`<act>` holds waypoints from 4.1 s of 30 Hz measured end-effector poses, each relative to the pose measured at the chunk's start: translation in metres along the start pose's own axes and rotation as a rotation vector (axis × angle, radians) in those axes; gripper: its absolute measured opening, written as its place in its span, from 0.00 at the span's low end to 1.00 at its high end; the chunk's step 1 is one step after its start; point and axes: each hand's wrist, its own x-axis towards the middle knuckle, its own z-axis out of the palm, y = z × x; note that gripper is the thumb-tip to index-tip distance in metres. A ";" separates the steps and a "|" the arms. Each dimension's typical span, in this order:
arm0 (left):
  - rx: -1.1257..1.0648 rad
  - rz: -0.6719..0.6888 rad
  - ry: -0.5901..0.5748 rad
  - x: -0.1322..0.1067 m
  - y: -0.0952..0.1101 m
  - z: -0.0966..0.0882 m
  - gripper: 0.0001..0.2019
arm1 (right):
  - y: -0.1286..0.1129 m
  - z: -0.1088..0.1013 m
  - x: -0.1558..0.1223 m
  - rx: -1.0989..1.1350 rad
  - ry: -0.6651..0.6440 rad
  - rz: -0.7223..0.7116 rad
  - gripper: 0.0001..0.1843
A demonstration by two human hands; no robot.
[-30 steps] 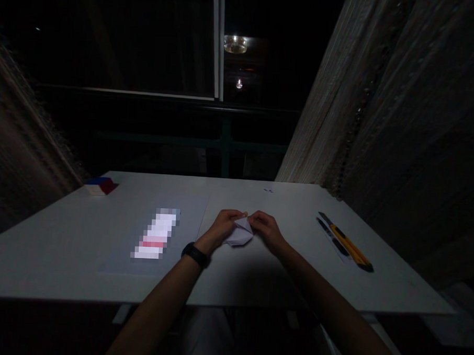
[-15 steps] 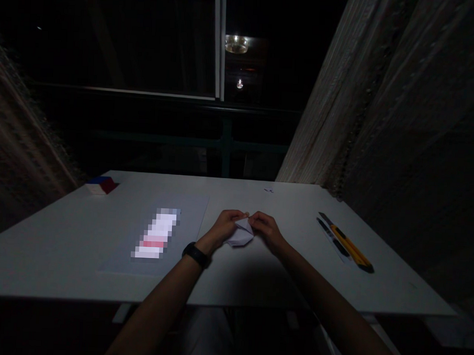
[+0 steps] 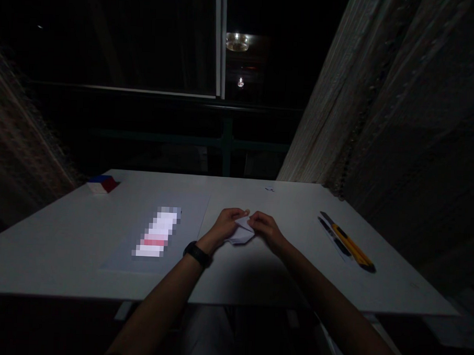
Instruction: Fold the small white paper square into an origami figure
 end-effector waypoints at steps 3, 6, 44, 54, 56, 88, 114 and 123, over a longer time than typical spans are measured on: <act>0.055 0.060 0.019 0.001 0.000 -0.001 0.19 | 0.001 0.001 0.000 -0.023 -0.016 0.037 0.12; 0.091 0.100 0.025 0.002 -0.001 -0.002 0.19 | 0.001 0.002 -0.001 -0.050 -0.009 0.030 0.12; -0.169 -0.172 -0.179 -0.005 -0.003 -0.007 0.13 | -0.003 0.000 -0.007 0.117 -0.192 0.105 0.15; -0.038 -0.086 -0.127 -0.005 0.005 -0.002 0.17 | 0.001 -0.001 -0.004 0.034 -0.124 0.065 0.14; -0.008 -0.059 -0.120 -0.005 0.006 -0.002 0.17 | 0.002 -0.002 -0.003 0.014 -0.115 0.059 0.14; 0.152 0.051 0.249 0.003 -0.001 -0.002 0.18 | 0.001 0.000 0.001 -0.039 0.061 0.075 0.15; 0.380 0.072 0.157 0.008 -0.015 -0.008 0.19 | 0.011 -0.002 0.007 -0.145 0.340 0.015 0.13; 0.428 0.195 0.119 -0.001 -0.008 -0.004 0.15 | 0.010 0.001 0.005 -0.071 0.242 0.010 0.21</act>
